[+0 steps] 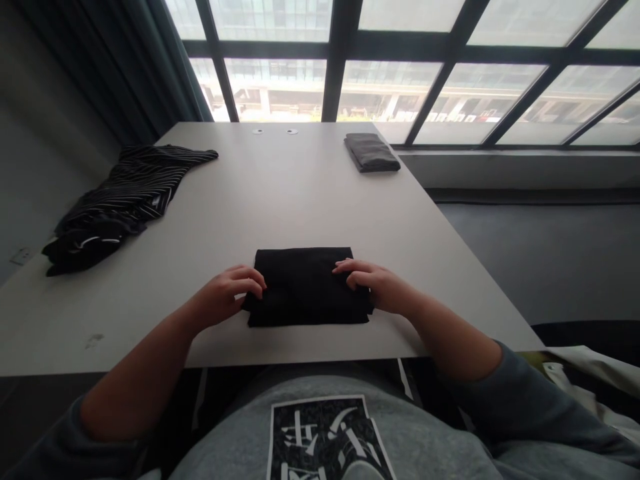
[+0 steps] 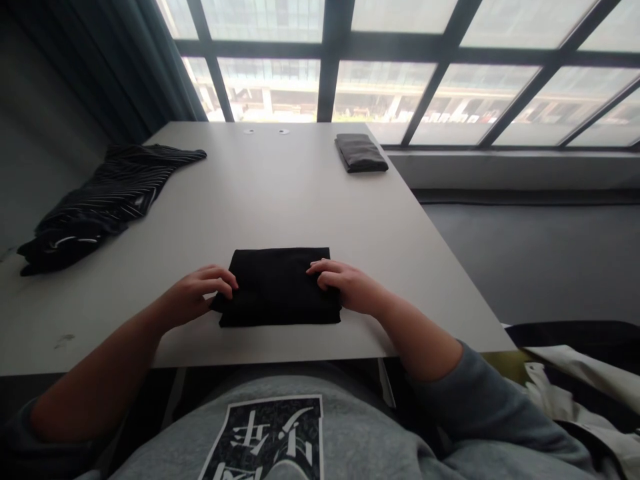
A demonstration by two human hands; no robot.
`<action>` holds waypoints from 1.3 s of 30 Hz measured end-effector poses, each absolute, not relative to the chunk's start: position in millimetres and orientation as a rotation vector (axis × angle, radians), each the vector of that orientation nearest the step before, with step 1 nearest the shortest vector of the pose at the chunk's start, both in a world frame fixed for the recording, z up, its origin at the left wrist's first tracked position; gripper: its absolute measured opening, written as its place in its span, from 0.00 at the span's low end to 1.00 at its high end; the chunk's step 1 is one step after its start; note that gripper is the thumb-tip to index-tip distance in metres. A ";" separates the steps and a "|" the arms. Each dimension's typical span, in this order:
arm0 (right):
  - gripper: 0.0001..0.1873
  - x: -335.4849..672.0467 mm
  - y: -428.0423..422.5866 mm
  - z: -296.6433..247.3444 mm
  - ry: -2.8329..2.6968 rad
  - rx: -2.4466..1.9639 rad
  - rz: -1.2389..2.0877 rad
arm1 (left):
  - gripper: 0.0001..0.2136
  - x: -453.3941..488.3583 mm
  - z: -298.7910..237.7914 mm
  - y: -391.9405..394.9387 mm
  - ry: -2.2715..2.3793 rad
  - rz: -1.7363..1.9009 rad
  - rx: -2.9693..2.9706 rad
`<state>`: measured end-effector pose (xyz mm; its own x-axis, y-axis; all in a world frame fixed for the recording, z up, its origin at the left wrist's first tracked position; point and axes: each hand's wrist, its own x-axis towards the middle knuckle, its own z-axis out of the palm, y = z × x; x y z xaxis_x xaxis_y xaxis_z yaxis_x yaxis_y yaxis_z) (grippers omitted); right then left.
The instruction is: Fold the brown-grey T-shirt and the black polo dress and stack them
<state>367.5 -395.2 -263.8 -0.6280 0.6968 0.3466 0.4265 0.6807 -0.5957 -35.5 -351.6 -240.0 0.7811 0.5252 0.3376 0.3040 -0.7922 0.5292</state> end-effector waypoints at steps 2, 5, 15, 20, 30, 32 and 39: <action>0.18 368.6 -400.2 -271.9 -2.405 -0.868 0.538 | 0.18 -35.3 -248.2 -359.2 0.653 0.614 2.584; 0.19 368.0 -405.5 -278.1 -2.463 -0.931 0.423 | 0.20 -34.3 -255.9 -366.1 0.690 0.576 2.637; 0.23 374.3 -422.9 -287.6 -2.404 -1.181 0.259 | 0.17 -45.6 -254.1 -382.9 0.702 0.522 2.502; 0.26 348.9 -430.7 -270.0 -2.112 -1.408 0.311 | 0.10 -21.6 -242.6 -386.7 0.988 0.732 2.539; 0.35 254.7 -396.6 -269.7 -2.288 -1.783 0.319 | 0.27 78.5 -272.2 -369.2 1.448 0.294 2.741; 0.35 256.5 -396.9 -275.7 -2.300 -1.826 0.295 | 0.27 74.7 -281.4 -370.8 1.491 0.224 2.741; 0.42 277.3 -403.1 -286.3 -2.179 -1.921 0.362 | 0.31 49.3 -293.7 -374.3 1.644 0.278 2.583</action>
<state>277.3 -403.1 -286.3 -0.1257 0.9921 -0.0019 0.9394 0.1185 -0.3216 49.3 -374.3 -293.7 0.4124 0.9036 0.1162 0.8915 -0.4265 0.1525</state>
